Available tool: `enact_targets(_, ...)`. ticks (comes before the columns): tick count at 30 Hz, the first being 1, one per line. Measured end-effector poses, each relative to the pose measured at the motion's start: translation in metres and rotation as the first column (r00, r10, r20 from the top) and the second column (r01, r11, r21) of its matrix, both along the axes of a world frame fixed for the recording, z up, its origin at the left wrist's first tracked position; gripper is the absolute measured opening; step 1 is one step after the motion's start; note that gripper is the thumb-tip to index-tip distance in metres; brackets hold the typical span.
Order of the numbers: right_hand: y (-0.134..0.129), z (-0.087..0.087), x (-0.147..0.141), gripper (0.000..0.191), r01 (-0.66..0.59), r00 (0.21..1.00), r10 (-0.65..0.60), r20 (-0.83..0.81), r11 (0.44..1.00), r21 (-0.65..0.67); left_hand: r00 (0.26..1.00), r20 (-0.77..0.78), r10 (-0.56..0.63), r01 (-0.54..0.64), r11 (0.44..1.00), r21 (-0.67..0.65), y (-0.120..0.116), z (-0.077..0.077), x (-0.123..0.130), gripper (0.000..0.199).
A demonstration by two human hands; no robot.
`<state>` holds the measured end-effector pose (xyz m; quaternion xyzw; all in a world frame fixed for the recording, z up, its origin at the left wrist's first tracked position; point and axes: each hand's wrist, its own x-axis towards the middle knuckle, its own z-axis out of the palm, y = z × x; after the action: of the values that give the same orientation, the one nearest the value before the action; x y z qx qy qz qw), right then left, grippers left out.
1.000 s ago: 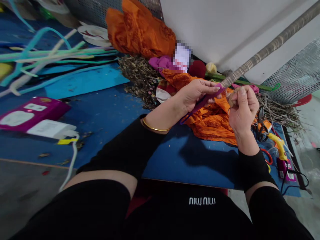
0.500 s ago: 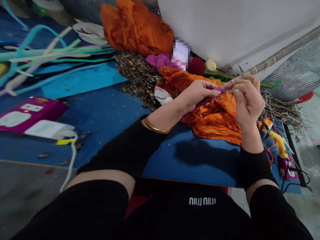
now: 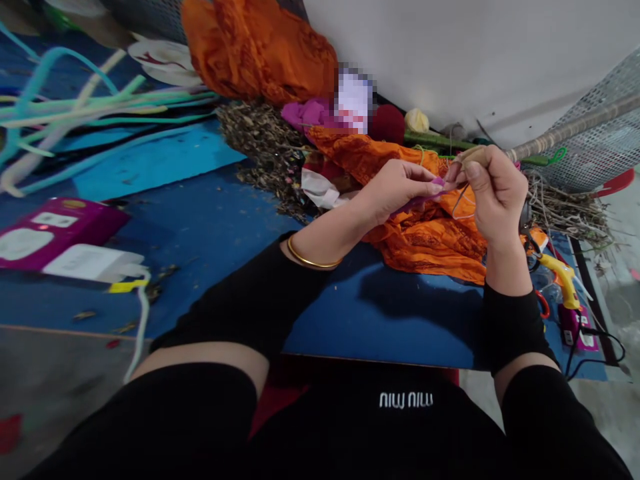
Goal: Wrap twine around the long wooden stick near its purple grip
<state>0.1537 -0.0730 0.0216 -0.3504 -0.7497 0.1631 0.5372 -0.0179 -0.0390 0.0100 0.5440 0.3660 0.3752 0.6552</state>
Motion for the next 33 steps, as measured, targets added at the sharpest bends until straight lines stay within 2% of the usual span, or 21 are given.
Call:
enact_targets(3,0.003,-0.002,0.002,0.049,0.033,0.999,-0.031,0.024,0.997,-0.067,0.998,-0.066,-0.002,0.007,0.997,0.08,-0.003,0.002,0.001,0.014)
enact_targets(7,0.005,-0.003,0.003,0.046,0.061,0.996,-0.053,0.07,0.992,-0.112,0.993,-0.113,0.014,0.007,0.982,0.188,-0.003,-0.001,0.004,0.026)
enact_targets(11,0.008,-0.004,0.003,0.043,0.074,0.994,-0.067,0.086,0.994,-0.084,0.984,-0.164,0.074,-0.025,0.959,0.282,0.0,-0.01,0.007,0.015)
enact_targets(13,0.009,-0.004,0.002,0.042,0.091,0.991,-0.084,0.099,0.994,-0.064,0.968,-0.214,0.13,-0.042,0.927,0.373,0.001,-0.014,0.008,0.008)
enact_targets(15,0.009,-0.004,0.001,0.042,0.138,0.982,-0.129,0.138,0.989,-0.058,0.939,-0.268,0.216,-0.059,0.869,0.491,0.0,-0.018,0.008,0.007)
enact_targets(19,0.01,-0.007,0.003,0.041,0.272,0.937,-0.252,0.24,0.961,-0.05,0.855,-0.336,0.396,-0.062,0.719,0.692,-0.006,-0.025,0.008,0.02)
enact_targets(23,0.016,-0.013,0.012,0.041,0.298,0.934,-0.275,0.227,0.952,-0.072,0.778,-0.354,0.519,-0.02,0.584,0.812,-0.013,-0.032,0.01,0.026)
enact_targets(27,0.021,-0.018,0.02,0.04,0.267,0.949,-0.241,0.203,0.957,-0.111,0.741,-0.357,0.569,0.067,0.467,0.882,-0.014,-0.039,0.013,0.035)
enact_targets(33,0.022,-0.017,0.021,0.049,0.219,0.97,-0.196,0.145,0.963,-0.159,0.753,-0.346,0.56,0.156,0.36,0.92,-0.012,-0.043,0.011,0.03)
